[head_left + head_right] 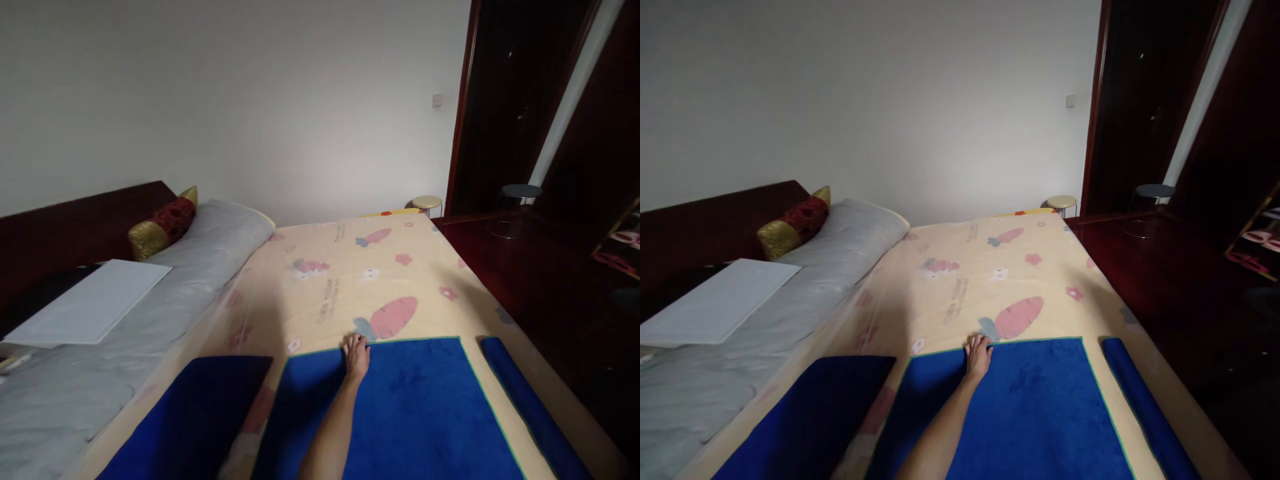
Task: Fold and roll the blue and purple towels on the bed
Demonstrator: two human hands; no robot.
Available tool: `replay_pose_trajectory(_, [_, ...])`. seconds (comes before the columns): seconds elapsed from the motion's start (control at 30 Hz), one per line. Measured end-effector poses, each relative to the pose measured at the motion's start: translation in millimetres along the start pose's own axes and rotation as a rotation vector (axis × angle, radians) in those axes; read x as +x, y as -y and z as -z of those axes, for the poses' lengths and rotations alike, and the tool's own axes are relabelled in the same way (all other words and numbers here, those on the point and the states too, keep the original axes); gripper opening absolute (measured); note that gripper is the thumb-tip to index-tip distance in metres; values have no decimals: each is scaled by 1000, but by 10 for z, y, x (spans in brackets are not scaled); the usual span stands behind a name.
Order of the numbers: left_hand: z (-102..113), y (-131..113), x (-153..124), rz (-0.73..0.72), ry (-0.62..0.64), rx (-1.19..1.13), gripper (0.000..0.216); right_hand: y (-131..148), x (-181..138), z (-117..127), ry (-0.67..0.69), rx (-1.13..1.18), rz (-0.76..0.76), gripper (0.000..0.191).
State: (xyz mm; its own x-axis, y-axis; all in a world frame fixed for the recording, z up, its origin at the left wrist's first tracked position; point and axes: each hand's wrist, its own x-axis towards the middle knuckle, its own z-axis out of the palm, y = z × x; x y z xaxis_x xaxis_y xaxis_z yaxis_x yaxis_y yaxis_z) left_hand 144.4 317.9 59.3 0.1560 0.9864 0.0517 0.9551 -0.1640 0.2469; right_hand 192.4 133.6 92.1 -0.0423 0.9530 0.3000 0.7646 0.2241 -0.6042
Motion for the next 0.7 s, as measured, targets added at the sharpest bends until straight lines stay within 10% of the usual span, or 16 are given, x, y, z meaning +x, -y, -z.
replay_pose_trajectory(0.33, [144, -83, 38, 120, 20, -91, 11, -31, 1035, 249, -55, -44, -14, 35])
replay_pose_trajectory(0.7, [535, -50, 59, 176, -57, -297, 12, 322, 15, 723, -149, 5, -3, 33])
